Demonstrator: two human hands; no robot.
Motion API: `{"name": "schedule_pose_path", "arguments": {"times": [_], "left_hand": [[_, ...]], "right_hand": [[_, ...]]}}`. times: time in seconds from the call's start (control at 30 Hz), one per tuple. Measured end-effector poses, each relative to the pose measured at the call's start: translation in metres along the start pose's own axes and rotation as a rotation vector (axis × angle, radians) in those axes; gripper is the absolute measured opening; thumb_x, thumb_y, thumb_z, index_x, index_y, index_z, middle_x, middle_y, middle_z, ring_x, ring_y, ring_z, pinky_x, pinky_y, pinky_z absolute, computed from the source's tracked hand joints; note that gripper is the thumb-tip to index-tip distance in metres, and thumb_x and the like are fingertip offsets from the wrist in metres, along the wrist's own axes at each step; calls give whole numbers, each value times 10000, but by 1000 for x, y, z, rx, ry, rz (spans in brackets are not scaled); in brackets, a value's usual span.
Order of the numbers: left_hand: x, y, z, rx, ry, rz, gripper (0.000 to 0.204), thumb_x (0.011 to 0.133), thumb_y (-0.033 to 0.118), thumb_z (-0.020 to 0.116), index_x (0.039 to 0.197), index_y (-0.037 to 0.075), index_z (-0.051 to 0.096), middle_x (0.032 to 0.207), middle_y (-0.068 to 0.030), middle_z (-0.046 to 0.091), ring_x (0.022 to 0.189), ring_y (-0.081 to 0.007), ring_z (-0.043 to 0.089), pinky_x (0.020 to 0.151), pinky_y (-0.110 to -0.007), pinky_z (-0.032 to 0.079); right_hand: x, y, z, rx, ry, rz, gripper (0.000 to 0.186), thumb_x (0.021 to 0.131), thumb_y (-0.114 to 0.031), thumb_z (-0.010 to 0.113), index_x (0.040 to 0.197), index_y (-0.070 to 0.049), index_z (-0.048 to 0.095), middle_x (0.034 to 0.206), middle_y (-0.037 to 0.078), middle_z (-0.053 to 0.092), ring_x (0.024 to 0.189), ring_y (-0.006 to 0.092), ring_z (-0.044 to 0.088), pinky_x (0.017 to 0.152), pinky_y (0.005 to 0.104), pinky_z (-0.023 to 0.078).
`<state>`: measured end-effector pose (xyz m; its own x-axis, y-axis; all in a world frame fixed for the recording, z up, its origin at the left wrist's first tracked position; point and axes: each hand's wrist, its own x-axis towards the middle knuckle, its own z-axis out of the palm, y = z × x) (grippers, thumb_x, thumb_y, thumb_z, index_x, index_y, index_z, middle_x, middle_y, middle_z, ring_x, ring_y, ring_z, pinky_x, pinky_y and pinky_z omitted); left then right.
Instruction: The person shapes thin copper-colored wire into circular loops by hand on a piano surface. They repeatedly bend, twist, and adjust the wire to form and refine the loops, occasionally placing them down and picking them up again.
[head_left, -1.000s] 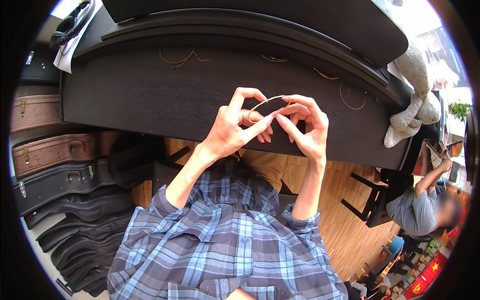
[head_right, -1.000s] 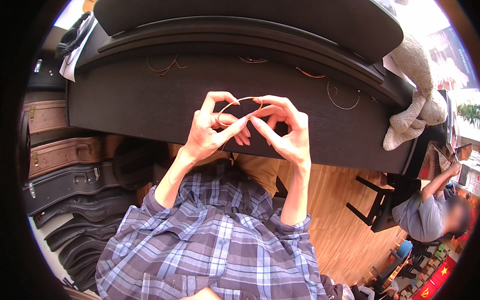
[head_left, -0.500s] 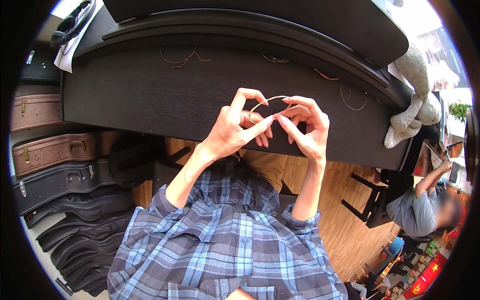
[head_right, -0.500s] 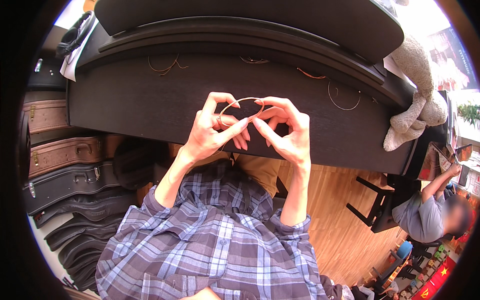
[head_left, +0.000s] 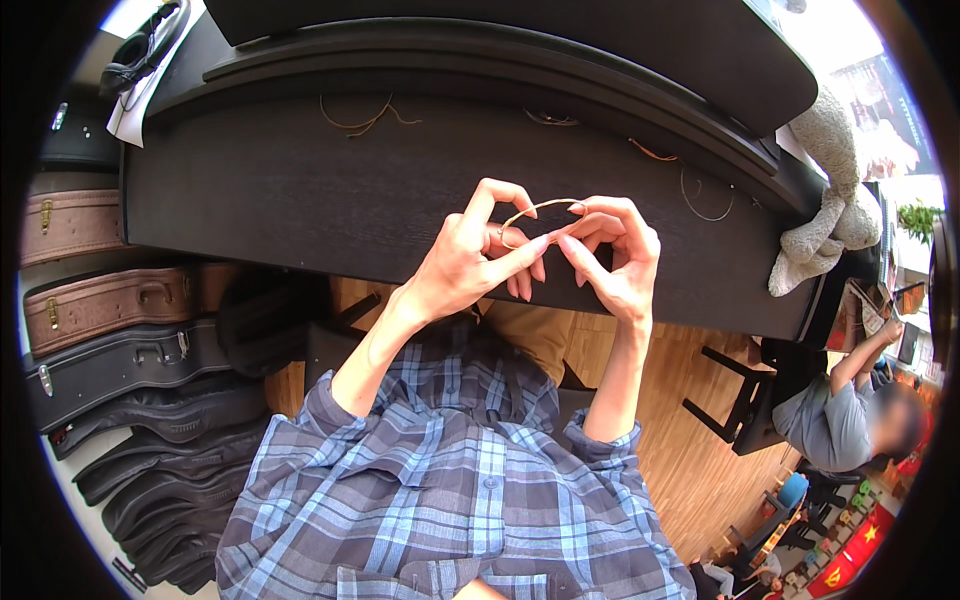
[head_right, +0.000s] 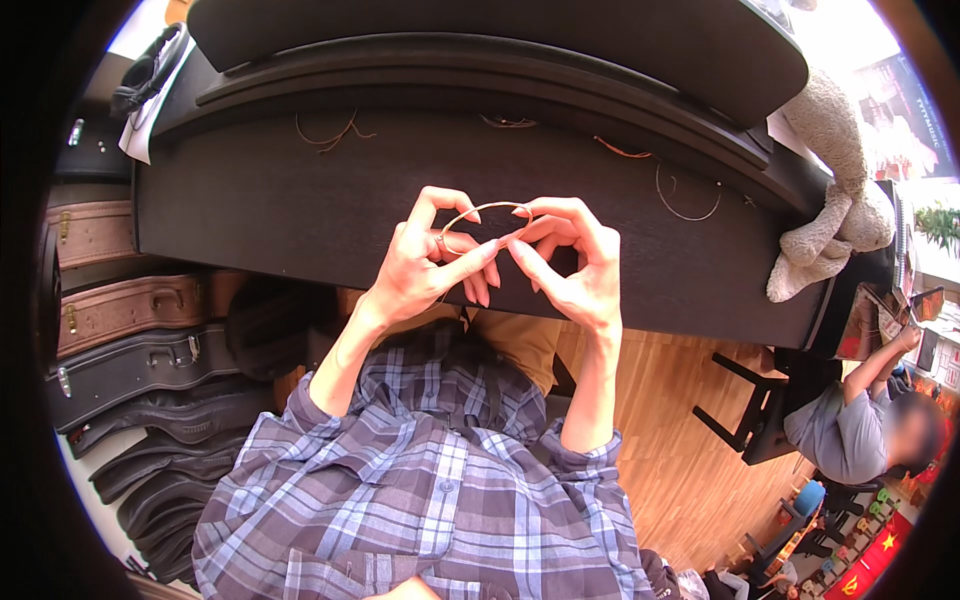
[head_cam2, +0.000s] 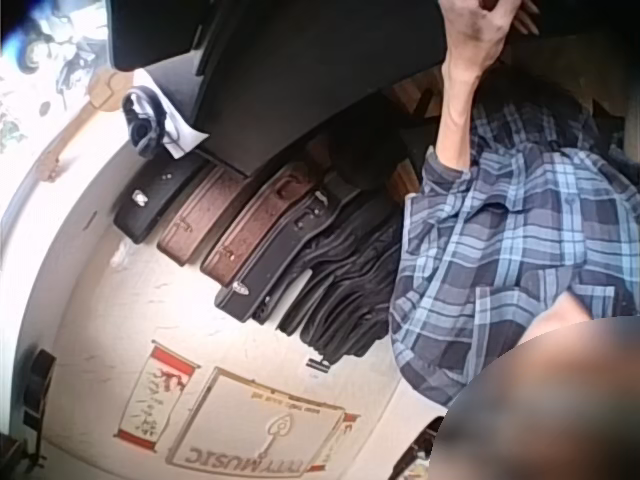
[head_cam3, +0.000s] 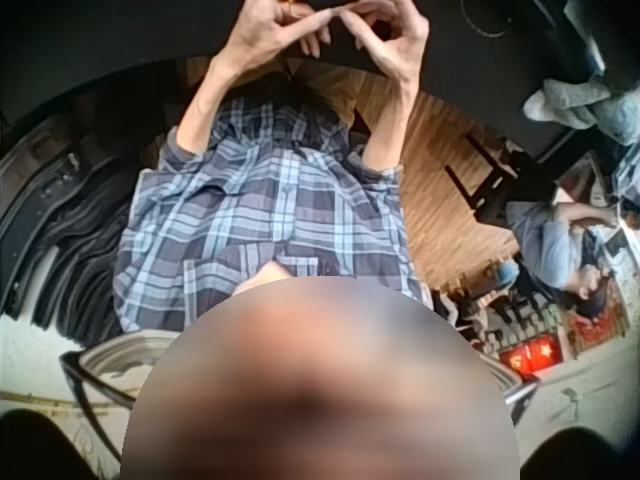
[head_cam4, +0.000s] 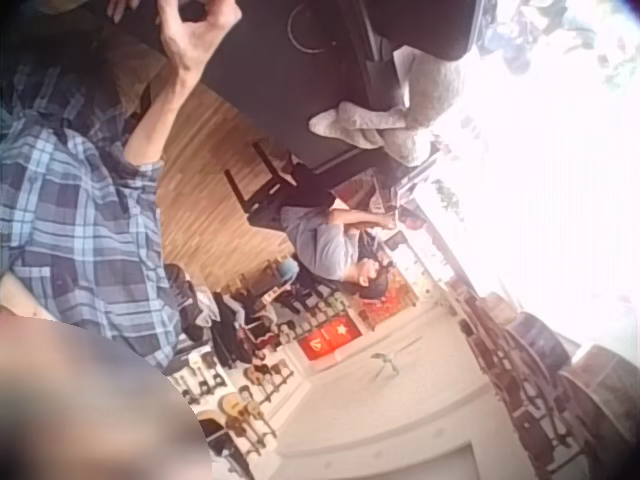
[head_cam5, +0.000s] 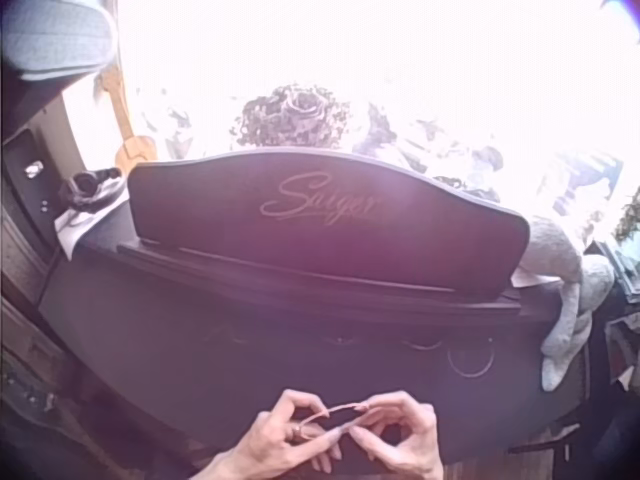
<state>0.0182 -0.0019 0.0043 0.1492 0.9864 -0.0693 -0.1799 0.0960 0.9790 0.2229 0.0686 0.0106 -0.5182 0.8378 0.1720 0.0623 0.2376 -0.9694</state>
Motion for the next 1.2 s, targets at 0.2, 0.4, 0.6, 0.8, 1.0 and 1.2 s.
{"name": "schedule_pose_path", "arguments": {"times": [0.2, 0.4, 0.6, 0.8, 1.0, 1.2], "left_hand": [[0, 2, 1, 3, 18, 0, 329, 1012, 32, 632, 1184, 40, 351, 758, -177, 725, 612, -216, 723, 521, -304, 583], [0, 1, 1, -3, 18, -11, 326, 1014, 27, 627, 1178, 41, 345, 754, -174, 723, 590, -211, 715, 505, -302, 576], [1, 1, 1, -96, 43, -22, 337, 1005, 90, 666, 1181, 30, 386, 750, -129, 732, 577, -147, 694, 512, -260, 548], [1, 1, 0, -21, 19, -12, 344, 1008, 24, 635, 1181, 39, 338, 752, -173, 724, 583, -203, 711, 496, -293, 563], [1, 1, 1, 31, 19, 0, 340, 1000, 29, 652, 1176, 37, 362, 751, -159, 730, 591, -191, 714, 506, -284, 564], [1, 2, 2, 121, 8, 38, 318, 983, 38, 678, 1181, 21, 430, 757, -134, 744, 612, -169, 721, 545, -275, 577]], "right_hand": [[0, 1, 1, -11, -1, -58, 351, 845, 61, 766, 1154, 28, 602, 865, 113, 746, 565, 68, 602, 563, 204, 459], [-1, 3, 1, -4, 15, -46, 352, 837, 54, 772, 1147, 10, 610, 858, 90, 752, 585, 67, 629, 596, 210, 481], [0, 5, 0, -4, 10, -72, 355, 840, 63, 768, 1147, 17, 596, 868, 102, 746, 589, 74, 614, 585, 212, 474], [-1, 7, 0, -11, 5, -67, 351, 837, 68, 767, 1131, 16, 582, 882, 118, 745, 601, 79, 604, 583, 211, 472], [0, 5, 1, -27, 12, -65, 352, 833, 74, 765, 1123, 8, 576, 869, 113, 745, 612, 79, 610, 604, 213, 477], [0, 5, 2, -11, 29, -37, 325, 843, 56, 779, 1086, -7, 573, 819, 103, 730, 599, 75, 610, 584, 208, 461]]}}
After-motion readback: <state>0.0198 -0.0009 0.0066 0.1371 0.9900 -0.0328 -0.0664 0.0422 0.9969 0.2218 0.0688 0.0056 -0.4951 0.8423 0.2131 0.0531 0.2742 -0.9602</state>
